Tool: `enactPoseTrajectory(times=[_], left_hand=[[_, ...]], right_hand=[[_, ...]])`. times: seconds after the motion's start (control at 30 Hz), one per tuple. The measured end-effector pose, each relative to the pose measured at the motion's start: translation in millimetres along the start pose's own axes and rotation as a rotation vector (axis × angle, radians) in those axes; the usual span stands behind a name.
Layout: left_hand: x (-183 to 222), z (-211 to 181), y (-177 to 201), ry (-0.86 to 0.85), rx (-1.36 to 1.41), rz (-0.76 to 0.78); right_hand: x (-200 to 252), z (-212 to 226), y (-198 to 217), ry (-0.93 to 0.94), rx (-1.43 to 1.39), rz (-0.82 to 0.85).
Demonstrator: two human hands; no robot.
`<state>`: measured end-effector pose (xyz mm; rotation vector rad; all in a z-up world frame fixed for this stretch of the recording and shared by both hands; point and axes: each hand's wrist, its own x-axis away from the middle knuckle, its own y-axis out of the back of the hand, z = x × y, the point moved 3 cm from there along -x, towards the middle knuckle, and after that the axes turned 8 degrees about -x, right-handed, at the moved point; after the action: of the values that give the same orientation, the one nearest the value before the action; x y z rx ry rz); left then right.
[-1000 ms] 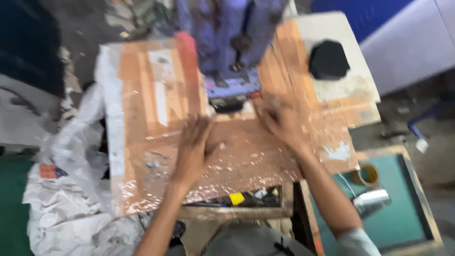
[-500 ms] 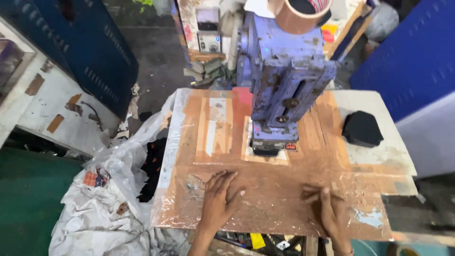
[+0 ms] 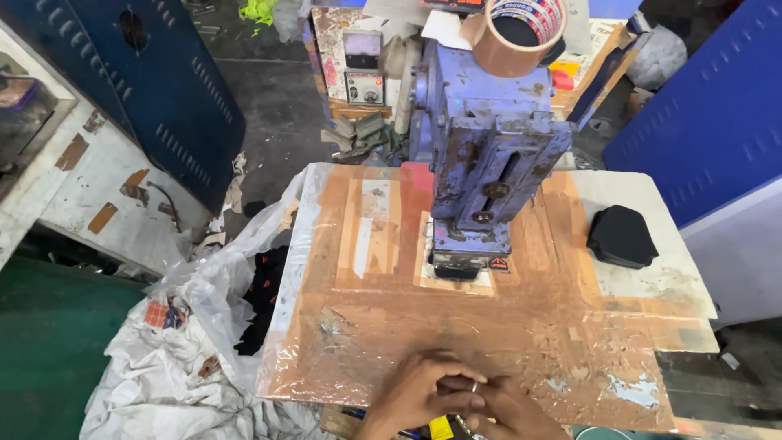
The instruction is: The recorder is applying small red logos to black fabric pieces using a hot press machine.
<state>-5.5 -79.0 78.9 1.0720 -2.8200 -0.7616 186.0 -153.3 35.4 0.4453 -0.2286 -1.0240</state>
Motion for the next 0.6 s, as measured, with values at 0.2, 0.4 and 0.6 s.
enactPoseTrajectory(times=[0.2, 0.4, 0.6], left_hand=[[2.0, -0.9, -8.2, -0.050, -0.070, -0.035], [1.2, -12.7, 1.0, 0.025, -0.033, 0.022], [2.4, 40.9, 29.1, -0.037, -0.350, -0.411]], right_hand=[[35.3, -70.7, -23.9, -0.236, -0.100, 0.092], [-0.4, 12.4, -1.4, -0.008, -0.060, -0.058], [20.6, -27.0, 53.1, -0.136, 0.000, -0.573]])
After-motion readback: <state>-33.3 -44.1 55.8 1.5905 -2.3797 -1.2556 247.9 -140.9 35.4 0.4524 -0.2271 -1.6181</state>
